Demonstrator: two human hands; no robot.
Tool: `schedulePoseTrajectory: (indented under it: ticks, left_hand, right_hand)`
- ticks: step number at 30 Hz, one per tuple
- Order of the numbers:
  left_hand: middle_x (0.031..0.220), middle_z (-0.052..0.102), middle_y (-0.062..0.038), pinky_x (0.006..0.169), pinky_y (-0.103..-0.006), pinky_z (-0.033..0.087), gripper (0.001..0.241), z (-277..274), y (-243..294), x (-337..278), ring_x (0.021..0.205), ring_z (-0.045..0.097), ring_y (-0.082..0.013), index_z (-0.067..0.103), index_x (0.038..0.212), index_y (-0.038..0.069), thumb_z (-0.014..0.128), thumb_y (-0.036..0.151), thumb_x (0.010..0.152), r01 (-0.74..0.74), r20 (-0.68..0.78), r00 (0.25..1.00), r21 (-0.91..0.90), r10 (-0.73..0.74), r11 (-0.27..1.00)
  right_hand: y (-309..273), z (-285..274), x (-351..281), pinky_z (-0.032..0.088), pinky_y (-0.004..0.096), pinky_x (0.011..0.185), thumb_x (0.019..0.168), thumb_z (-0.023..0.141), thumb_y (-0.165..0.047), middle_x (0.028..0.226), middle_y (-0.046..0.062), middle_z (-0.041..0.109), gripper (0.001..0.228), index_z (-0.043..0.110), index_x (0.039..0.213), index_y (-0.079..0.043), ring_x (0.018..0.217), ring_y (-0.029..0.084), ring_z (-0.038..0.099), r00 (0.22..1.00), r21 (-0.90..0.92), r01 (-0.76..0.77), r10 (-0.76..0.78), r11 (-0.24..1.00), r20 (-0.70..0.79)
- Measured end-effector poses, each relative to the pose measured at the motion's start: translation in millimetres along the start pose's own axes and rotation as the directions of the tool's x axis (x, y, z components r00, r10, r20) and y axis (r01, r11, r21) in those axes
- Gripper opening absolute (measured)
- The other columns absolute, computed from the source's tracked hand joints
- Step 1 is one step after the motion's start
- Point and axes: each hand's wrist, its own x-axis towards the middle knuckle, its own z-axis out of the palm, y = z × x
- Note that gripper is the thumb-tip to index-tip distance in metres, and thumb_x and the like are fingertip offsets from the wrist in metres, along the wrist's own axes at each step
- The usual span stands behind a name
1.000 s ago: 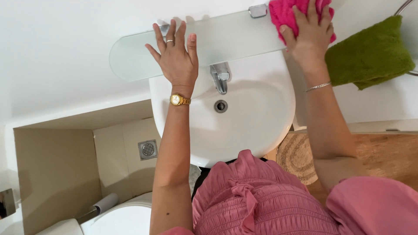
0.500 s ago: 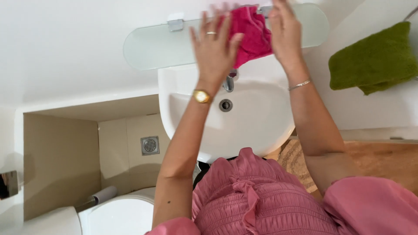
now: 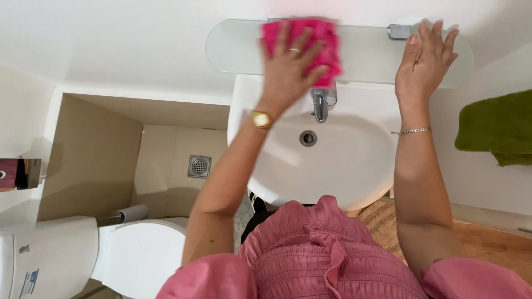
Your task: The person cleans a bathroom sink and a glass shelf using a pink cloth. They wipe the glass shelf above the sink, then rinse the cloth under the faucet and wring it out. The person proceeds to wipe the sink basin and the faucet area thoroughly.
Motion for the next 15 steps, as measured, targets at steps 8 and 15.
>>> schedulePoseTrajectory:
  ticks: [8,15]
  left_hand:
    - [0.146,0.057,-0.014,0.105,-0.0753,0.031,0.050,-54,-93,-22,0.137,0.036,-0.0512,0.068,0.137,0.021,0.058,0.054,0.100,0.311,-0.107,0.949,0.145,-0.297,0.939]
    - [0.139,0.064,-0.005,0.107,-0.0783,0.030,0.047,-22,2,-5,0.135,0.045,-0.0480,0.069,0.128,0.024,0.055,0.053,0.094,0.189,-0.035,0.982,0.064,-0.187,0.980]
  right_hand:
    - [-18,2,-1,0.004,0.068,0.112,0.112,0.028,-0.056,0.154,0.025,0.046,0.074,0.064,0.147,-0.001,0.143,0.036,0.012,1.000,-0.033,0.001,0.000,0.999,0.015]
    - [-17,5,1,0.002,0.070,0.110,0.115,0.029,-0.049,0.155,0.026,0.045,0.068,0.064,0.148,-0.001,0.142,0.038,0.010,0.998,-0.097,0.035,-0.030,0.995,0.054]
